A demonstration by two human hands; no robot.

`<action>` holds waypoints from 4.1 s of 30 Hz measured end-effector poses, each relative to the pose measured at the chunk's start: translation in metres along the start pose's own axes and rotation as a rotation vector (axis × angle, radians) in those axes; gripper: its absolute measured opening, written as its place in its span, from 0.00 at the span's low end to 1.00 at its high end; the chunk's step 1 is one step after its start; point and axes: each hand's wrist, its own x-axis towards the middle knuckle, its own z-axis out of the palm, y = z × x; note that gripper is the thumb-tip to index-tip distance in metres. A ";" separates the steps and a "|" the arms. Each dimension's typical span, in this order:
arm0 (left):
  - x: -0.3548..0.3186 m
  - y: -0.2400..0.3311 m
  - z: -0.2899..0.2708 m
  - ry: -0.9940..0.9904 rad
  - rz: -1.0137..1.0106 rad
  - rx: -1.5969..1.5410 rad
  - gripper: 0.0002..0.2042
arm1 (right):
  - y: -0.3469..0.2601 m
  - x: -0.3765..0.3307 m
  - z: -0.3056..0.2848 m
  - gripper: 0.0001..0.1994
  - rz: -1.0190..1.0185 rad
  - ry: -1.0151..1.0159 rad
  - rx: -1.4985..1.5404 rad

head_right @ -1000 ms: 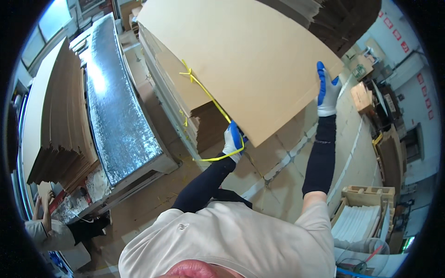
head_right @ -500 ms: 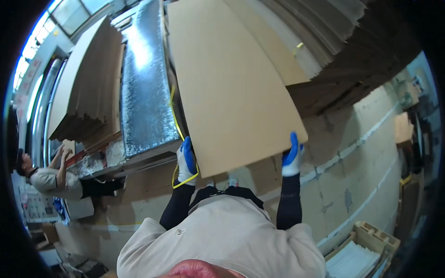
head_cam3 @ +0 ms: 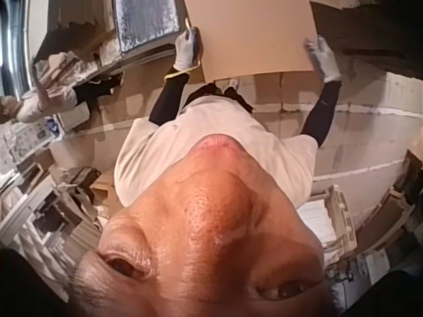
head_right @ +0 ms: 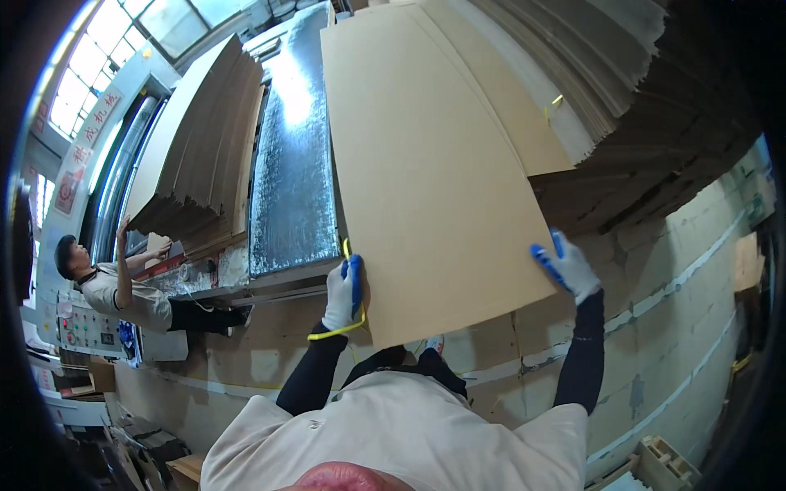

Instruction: Stacking large sheets of corrugated cardboard and clearing waste strips from the floor.

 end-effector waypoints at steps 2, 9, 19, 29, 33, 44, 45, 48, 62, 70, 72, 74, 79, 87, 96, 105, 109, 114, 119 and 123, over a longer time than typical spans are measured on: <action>0.024 0.024 0.006 0.011 0.082 0.152 0.21 | 0.020 0.010 0.021 0.35 -0.009 0.079 0.008; 0.087 -0.001 0.010 0.036 0.175 0.232 0.22 | 0.035 0.047 0.036 0.32 -0.094 0.239 0.224; 0.012 0.011 0.000 -0.089 -0.123 -0.095 0.25 | 0.031 0.043 0.034 0.22 -0.090 0.079 0.614; 0.039 -0.014 -0.076 -0.074 -0.009 -0.110 0.11 | -0.031 0.031 0.108 0.25 -0.120 0.140 0.693; 0.040 -0.032 -0.132 -0.062 0.062 -0.162 0.13 | -0.074 0.014 0.153 0.27 -0.122 0.123 0.566; 0.109 0.023 -0.416 0.131 0.723 0.288 0.17 | -0.242 0.024 0.401 0.25 -0.260 0.315 0.899; 0.119 0.033 -0.443 0.142 0.693 0.321 0.16 | -0.266 0.040 0.419 0.25 -0.274 0.311 0.942; 0.155 0.057 -0.526 0.123 0.456 0.401 0.14 | -0.345 0.102 0.452 0.24 -0.356 0.264 0.948; 0.126 -0.289 -0.667 0.490 -0.211 -0.334 0.14 | -0.683 0.357 0.616 0.19 -0.412 -0.031 0.687; -0.006 -0.431 -0.545 0.090 -0.729 -0.457 0.16 | -0.697 0.382 0.638 0.19 -0.485 -0.203 0.559; -0.004 -0.422 -0.566 -0.085 -0.644 -0.337 0.16 | -0.704 0.344 0.626 0.23 -0.460 -0.235 0.468; 0.008 -0.394 -0.593 -0.265 -0.485 -0.206 0.16 | -0.676 0.323 0.601 0.27 -0.534 -0.006 0.308; -0.001 -0.326 -0.611 -0.678 -0.105 0.060 0.18 | -0.536 0.139 0.655 0.19 -0.548 0.222 0.154; -0.028 -0.272 -0.591 -0.844 0.248 0.203 0.19 | -0.434 -0.064 0.793 0.18 -0.013 -0.513 0.610; -0.071 -0.258 -0.622 -0.594 0.027 -0.021 0.15 | -0.434 -0.088 0.778 0.18 -0.308 -0.903 0.441; -0.286 -0.282 -0.709 0.551 -0.585 -0.476 0.19 | -0.455 -0.153 0.811 0.11 -0.387 -1.379 0.294; -0.380 -0.274 -0.682 0.987 -0.698 -0.430 0.15 | -0.502 -0.195 0.860 0.14 -0.474 -1.620 0.352; -0.440 -0.287 -0.641 0.845 -0.664 0.396 0.11 | -0.599 -0.311 0.886 0.14 -1.367 -1.824 0.406; -0.511 -0.312 -0.609 0.683 -0.561 0.395 0.11 | -0.618 -0.433 0.936 0.12 -1.870 -2.330 0.294; -0.562 -0.374 -0.604 0.924 -0.454 0.224 0.13 | -0.608 -0.497 0.983 0.15 -1.197 -2.783 -0.283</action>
